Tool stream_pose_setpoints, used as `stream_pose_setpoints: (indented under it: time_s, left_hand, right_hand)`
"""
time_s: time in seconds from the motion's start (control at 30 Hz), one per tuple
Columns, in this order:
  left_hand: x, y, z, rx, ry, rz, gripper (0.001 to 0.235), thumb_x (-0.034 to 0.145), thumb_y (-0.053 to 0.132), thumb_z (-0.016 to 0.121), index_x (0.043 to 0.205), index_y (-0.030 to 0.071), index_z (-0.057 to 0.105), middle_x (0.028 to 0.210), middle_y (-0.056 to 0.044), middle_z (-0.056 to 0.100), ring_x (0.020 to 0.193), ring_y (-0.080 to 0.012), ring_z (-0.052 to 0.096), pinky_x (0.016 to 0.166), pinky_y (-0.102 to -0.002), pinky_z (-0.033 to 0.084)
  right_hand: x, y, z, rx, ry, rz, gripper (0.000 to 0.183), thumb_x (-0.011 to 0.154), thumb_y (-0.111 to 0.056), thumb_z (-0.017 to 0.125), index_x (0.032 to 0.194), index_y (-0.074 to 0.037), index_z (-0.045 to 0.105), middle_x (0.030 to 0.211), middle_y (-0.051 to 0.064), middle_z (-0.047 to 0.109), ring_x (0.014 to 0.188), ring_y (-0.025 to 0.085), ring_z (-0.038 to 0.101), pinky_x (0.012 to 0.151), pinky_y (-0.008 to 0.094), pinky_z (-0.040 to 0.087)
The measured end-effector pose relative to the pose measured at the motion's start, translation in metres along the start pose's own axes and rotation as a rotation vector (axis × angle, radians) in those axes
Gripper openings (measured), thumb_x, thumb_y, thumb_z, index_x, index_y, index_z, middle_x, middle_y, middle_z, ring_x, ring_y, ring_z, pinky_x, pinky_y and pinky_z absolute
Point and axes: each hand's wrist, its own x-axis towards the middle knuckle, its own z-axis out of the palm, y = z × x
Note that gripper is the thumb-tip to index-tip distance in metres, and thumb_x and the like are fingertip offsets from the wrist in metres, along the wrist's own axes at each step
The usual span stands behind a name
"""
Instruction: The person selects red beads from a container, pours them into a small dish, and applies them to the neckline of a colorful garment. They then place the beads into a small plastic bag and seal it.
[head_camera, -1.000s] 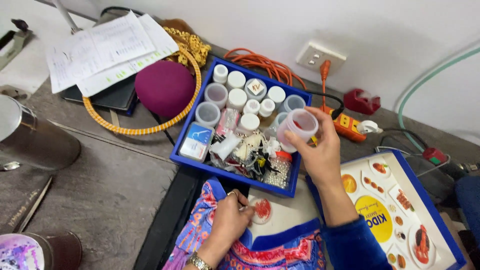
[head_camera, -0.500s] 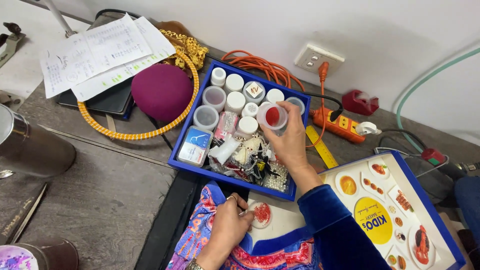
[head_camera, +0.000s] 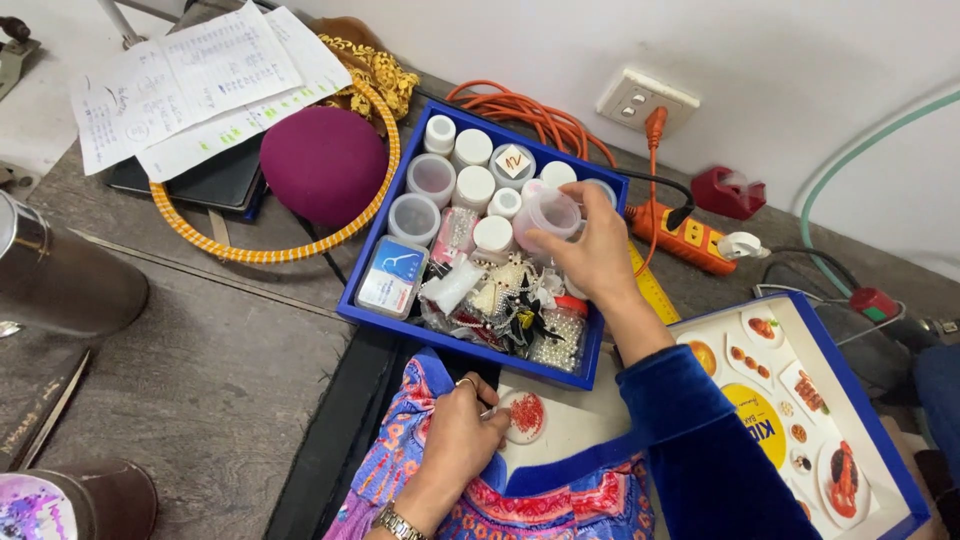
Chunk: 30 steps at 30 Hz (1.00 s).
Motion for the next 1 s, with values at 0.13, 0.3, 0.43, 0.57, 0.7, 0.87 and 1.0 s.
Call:
stream_pose_setpoints:
  time_s: [0.13, 0.3, 0.43, 0.57, 0.7, 0.87, 1.0]
  left_hand:
    - [-0.002, 0.004, -0.002, 0.015, -0.014, -0.017, 0.011, 0.081, 0.012, 0.065, 0.085, 0.015, 0.055, 0.060, -0.003, 0.069, 0.052, -0.0113, 0.070, 0.052, -0.028, 0.052]
    - [-0.004, 0.004, -0.002, 0.002, 0.000, -0.011, 0.010, 0.080, 0.011, 0.064, 0.085, 0.014, 0.055, 0.058, -0.003, 0.069, 0.051, -0.0108, 0.069, 0.052, -0.027, 0.051]
    - [-0.002, 0.001, -0.001, 0.006, 0.006, 0.015, 0.009, 0.080, 0.012, 0.063, 0.084, 0.014, 0.055, 0.058, -0.004, 0.069, 0.051, -0.0116, 0.069, 0.051, -0.027, 0.051]
    - [-0.004, 0.003, -0.002, 0.004, -0.001, -0.005, 0.010, 0.081, 0.012, 0.064, 0.086, 0.014, 0.056, 0.059, -0.003, 0.069, 0.053, -0.0106, 0.070, 0.052, -0.026, 0.051]
    - [-0.003, 0.001, -0.002, 0.009, 0.001, 0.000, 0.010, 0.081, 0.012, 0.063, 0.086, 0.014, 0.055, 0.060, -0.002, 0.069, 0.053, -0.0104, 0.070, 0.051, -0.026, 0.051]
    - [-0.003, 0.000, -0.001, -0.004, 0.006, 0.018, 0.009, 0.080, 0.010, 0.062, 0.085, 0.014, 0.055, 0.060, -0.002, 0.068, 0.053, -0.0110, 0.069, 0.051, -0.026, 0.051]
    - [-0.002, -0.001, -0.001, -0.011, 0.010, 0.026, 0.009, 0.080, 0.010, 0.062, 0.086, 0.013, 0.055, 0.062, -0.002, 0.069, 0.052, -0.0106, 0.069, 0.050, -0.026, 0.052]
  right_hand:
    - [0.001, 0.000, 0.003, -0.019, -0.053, 0.038, 0.056, 0.072, -0.031, 0.080, 0.117, -0.010, 0.054, 0.120, 0.010, 0.061, 0.111, 0.026, 0.057, 0.086, 0.040, 0.045]
    - [-0.015, 0.020, 0.009, -0.010, -0.025, -0.185, 0.055, 0.078, -0.031, 0.078, 0.117, -0.006, 0.048, 0.112, 0.013, 0.056, 0.101, 0.026, 0.054, 0.084, 0.038, 0.043]
    - [-0.018, 0.006, 0.015, -0.157, -0.015, -0.124, 0.057, 0.077, -0.023, 0.082, 0.118, -0.002, 0.049, 0.114, 0.015, 0.054, 0.106, 0.030, 0.055, 0.086, 0.040, 0.045]
    - [-0.016, -0.002, 0.016, -0.305, -0.009, -0.154, 0.053, 0.074, -0.020, 0.083, 0.112, -0.004, 0.051, 0.105, 0.012, 0.054, 0.093, 0.030, 0.055, 0.073, 0.041, 0.047]
    - [-0.005, -0.020, 0.003, -0.382, -0.231, -0.008, 0.053, 0.073, -0.027, 0.082, 0.111, -0.004, 0.054, 0.114, 0.016, 0.058, 0.103, 0.034, 0.054, 0.080, 0.046, 0.045]
    - [0.014, -0.002, 0.021, -0.516, -0.259, -0.023, 0.049, 0.071, -0.025, 0.081, 0.106, -0.003, 0.056, 0.105, 0.018, 0.060, 0.094, 0.036, 0.057, 0.075, 0.046, 0.046]
    - [0.009, 0.000, 0.022, -0.452, -0.243, 0.017, 0.059, 0.069, -0.025, 0.086, 0.111, -0.003, 0.051, 0.115, 0.019, 0.061, 0.099, 0.040, 0.059, 0.078, 0.050, 0.047]
